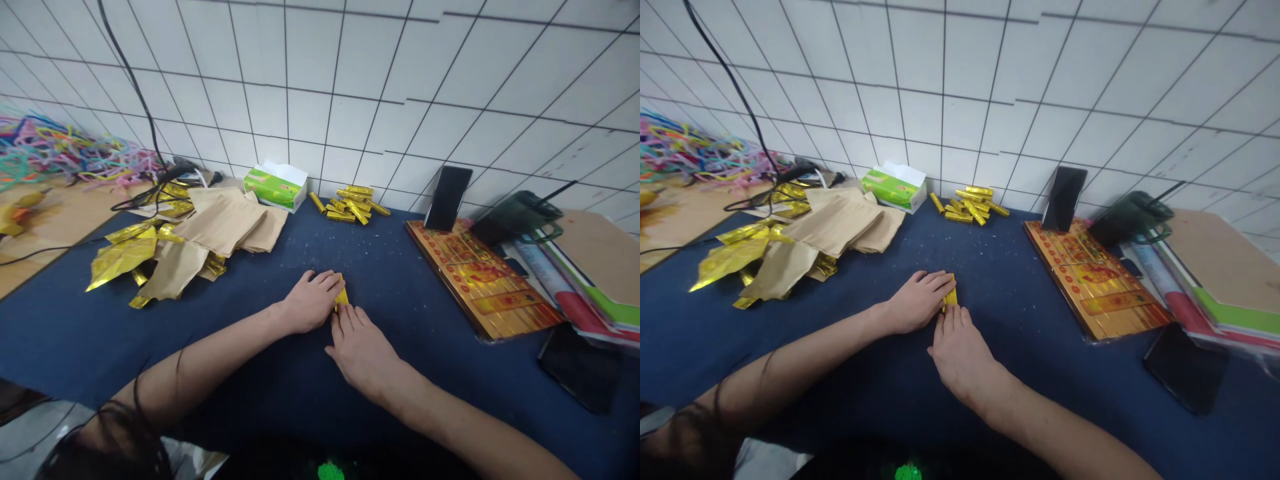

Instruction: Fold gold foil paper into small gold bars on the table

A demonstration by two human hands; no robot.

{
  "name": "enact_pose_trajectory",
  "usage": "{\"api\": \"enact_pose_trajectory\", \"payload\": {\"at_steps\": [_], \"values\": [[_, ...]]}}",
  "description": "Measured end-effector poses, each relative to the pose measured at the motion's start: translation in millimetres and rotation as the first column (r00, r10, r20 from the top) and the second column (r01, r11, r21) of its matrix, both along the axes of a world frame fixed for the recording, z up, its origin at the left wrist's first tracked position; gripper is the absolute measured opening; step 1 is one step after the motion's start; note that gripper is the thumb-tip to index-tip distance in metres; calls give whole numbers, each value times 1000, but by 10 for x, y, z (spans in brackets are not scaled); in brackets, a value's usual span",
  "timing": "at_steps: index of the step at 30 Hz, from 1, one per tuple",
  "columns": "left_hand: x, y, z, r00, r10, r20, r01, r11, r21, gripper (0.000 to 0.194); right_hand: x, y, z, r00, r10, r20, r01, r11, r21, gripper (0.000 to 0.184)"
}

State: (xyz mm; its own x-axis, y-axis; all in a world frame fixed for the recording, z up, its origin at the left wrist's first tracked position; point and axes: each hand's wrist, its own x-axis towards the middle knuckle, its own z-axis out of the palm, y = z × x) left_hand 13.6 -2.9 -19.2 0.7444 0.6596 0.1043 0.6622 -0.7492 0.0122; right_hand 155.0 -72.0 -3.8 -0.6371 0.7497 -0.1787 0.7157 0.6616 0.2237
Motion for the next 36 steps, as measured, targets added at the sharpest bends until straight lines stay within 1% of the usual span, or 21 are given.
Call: {"api": "enact_pose_trajectory", "payload": {"at_steps": [7, 11, 14, 16, 19, 21, 27, 30, 33, 36], "values": [[-11, 15, -36, 1000, 17, -19, -17, 1000, -1, 44, 24, -25, 8, 1000, 13, 4, -13, 1000, -1, 52], [-14, 34, -15, 1000, 8, -16, -8, 1000, -3, 44, 59, -14, 74, 997, 22, -76, -24, 999, -26, 51], [-24, 39, 15, 1000, 19, 14, -19, 1000, -6, 44, 110, 54, 165, 986, -12, -167, 4, 999, -49, 46], [-30, 23, 37, 999, 39, 32, -39, 999, 2, 45, 159, 122, 222, 979, -49, -198, 39, 998, -51, 42], [-32, -47, 61, 997, 67, 44, -68, 997, 34, 45, 247, 233, 281, 979, -107, -172, 102, 994, -35, 37], [-21, -128, 65, 997, 68, 25, -69, 997, 44, 45, 303, 295, 304, 983, -129, -134, 127, 992, -24, 37], [58, -439, 33, 997, -31, -74, 36, 997, 71, 56, 370, 349, 316, 988, -148, -32, 147, 989, -31, 41], [90, -522, 18, 991, -52, -123, 59, 997, 55, 61, 365, 344, 310, 989, -150, -5, 150, 988, -37, 44], [106, -528, 11, 985, -59, -159, 62, 998, 16, 65, 363, 337, 318, 987, -159, -16, 158, 986, -49, 44], [112, -507, 17, 985, -66, -160, 64, 998, -17, 69, 350, 302, 335, 985, -133, -113, 129, 991, -43, 45]]}}
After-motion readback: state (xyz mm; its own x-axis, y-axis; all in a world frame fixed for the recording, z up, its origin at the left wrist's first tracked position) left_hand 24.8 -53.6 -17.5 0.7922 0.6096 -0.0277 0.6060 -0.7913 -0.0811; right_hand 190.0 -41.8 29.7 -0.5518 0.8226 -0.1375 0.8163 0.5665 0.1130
